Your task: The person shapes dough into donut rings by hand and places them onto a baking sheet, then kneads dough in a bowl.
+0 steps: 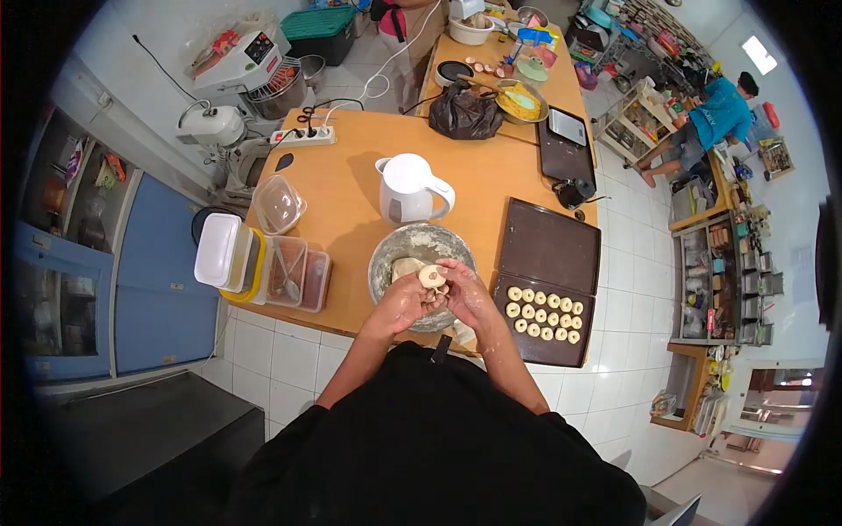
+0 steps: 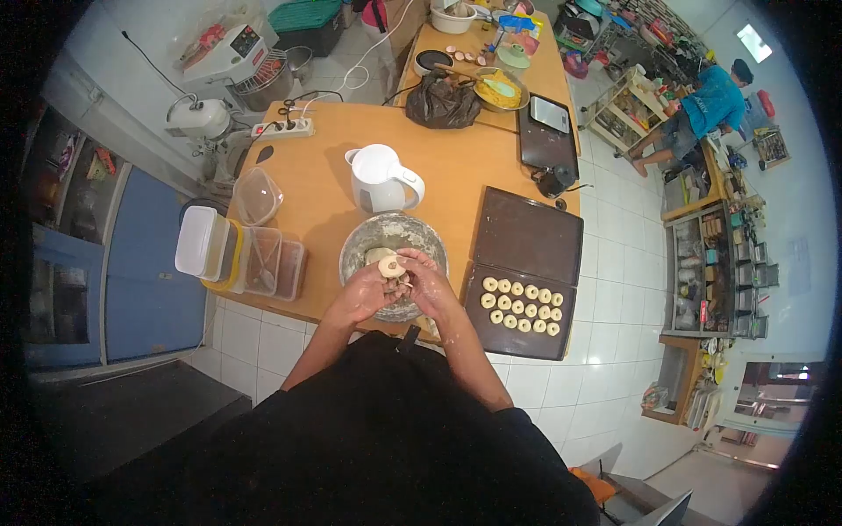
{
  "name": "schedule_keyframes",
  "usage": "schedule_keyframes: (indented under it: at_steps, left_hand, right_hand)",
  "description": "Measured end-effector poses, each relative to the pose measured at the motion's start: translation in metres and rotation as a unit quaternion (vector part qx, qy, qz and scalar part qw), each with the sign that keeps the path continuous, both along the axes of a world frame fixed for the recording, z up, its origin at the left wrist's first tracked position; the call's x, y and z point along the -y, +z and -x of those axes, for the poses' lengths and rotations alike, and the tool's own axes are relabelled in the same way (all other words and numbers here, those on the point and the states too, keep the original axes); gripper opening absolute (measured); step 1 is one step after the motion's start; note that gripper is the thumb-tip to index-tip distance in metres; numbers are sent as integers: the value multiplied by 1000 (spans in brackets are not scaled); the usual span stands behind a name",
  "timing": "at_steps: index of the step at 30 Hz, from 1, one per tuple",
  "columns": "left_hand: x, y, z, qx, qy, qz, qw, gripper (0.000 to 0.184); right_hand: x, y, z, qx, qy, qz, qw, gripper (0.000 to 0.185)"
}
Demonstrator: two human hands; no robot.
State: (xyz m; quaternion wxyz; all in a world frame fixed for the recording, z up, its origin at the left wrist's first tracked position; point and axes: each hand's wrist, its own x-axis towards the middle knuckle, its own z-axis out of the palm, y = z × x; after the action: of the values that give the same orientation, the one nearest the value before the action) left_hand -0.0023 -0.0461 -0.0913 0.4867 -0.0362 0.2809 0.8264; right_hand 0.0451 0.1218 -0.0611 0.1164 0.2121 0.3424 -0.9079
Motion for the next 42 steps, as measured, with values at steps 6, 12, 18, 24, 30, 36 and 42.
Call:
schedule_keyframes:
  at_steps: [6,12,18,24,30,36,42]
  left_hand:
    - [-3,2,1,24,10,-39,999,30]
    - [-2,-4,1,-8,22,-40,999,33]
    - [2,17,4,24,-3,-25,999,29]
    - [-1,15,1,-27,20,49,998,19]
    - [-3,22,-1,-57,26,46,997,15]
    - [-3,34,-3,-47,58,39,996,15]
    - [-5,22,1,-70,27,42,996,26]
  right_hand:
    - [-1,8,1,-10,-17,-13,1000,19]
    - [1,11,1,1,-8,-56,998,22]
    - [-3,11,0,-22,11,-22,999,26]
    - [-8,9,-3,-13,4,76,997,29]
    - [-10,13,-3,-31,35,29,998,28]
    - [-7,11,-3,-39,31,21,999,26]
    - [-6,17,-2,-37,15,47,998,28]
